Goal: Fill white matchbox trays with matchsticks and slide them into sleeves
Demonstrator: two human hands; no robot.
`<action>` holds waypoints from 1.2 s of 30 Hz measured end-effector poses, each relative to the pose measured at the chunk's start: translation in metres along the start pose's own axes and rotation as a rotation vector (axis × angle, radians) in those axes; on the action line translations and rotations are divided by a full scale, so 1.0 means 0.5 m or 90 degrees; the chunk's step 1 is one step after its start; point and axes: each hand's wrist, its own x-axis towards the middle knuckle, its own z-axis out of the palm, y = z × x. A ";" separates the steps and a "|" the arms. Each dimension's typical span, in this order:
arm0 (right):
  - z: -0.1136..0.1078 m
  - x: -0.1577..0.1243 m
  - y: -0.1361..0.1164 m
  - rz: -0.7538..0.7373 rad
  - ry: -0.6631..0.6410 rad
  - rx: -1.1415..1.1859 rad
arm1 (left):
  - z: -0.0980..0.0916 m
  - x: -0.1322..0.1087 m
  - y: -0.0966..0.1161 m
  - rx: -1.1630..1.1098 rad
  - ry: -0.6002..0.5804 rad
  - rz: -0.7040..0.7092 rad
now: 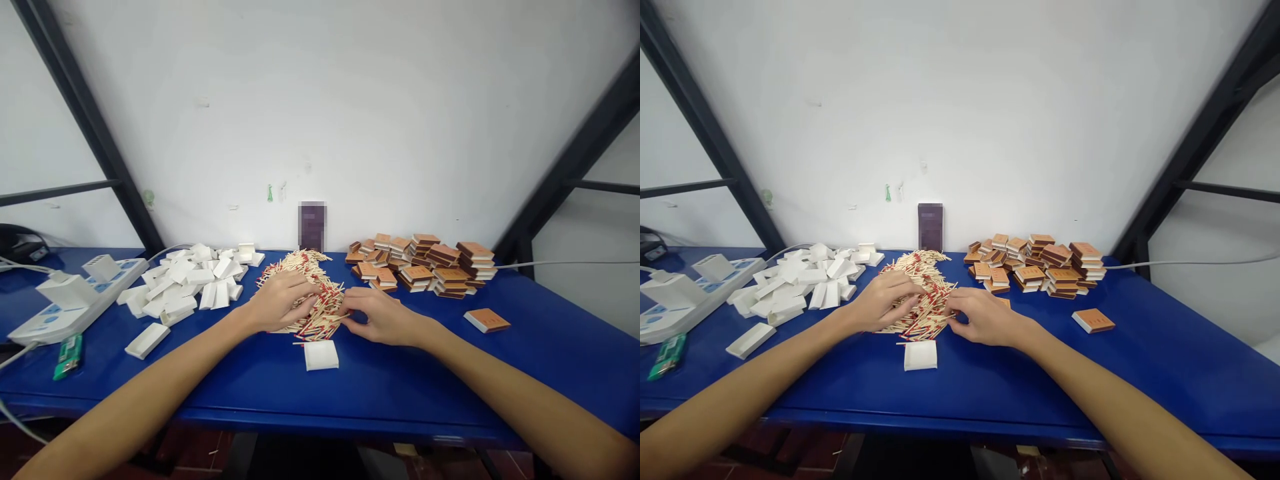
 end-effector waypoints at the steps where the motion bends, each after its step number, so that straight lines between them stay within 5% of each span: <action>1: -0.001 0.000 0.001 0.001 -0.001 0.000 | 0.003 -0.006 0.002 0.010 0.010 0.001; 6: 0.003 0.002 0.004 -0.001 -0.003 0.003 | -0.006 -0.042 0.034 -0.021 0.059 -0.107; 11: 0.004 0.007 -0.007 -0.009 -0.017 0.003 | -0.026 -0.059 0.049 -0.054 -0.004 -0.246; 16: 0.000 0.011 -0.028 -0.034 -0.023 0.012 | -0.035 -0.058 0.052 -0.101 -0.008 -0.151; 23: 0.009 0.011 -0.035 -0.046 0.000 0.040 | 0.005 -0.049 0.066 -0.028 -0.040 -0.030; 36: 0.036 0.015 -0.032 -0.005 0.127 0.104 | 0.010 -0.048 0.047 -0.026 0.001 -0.011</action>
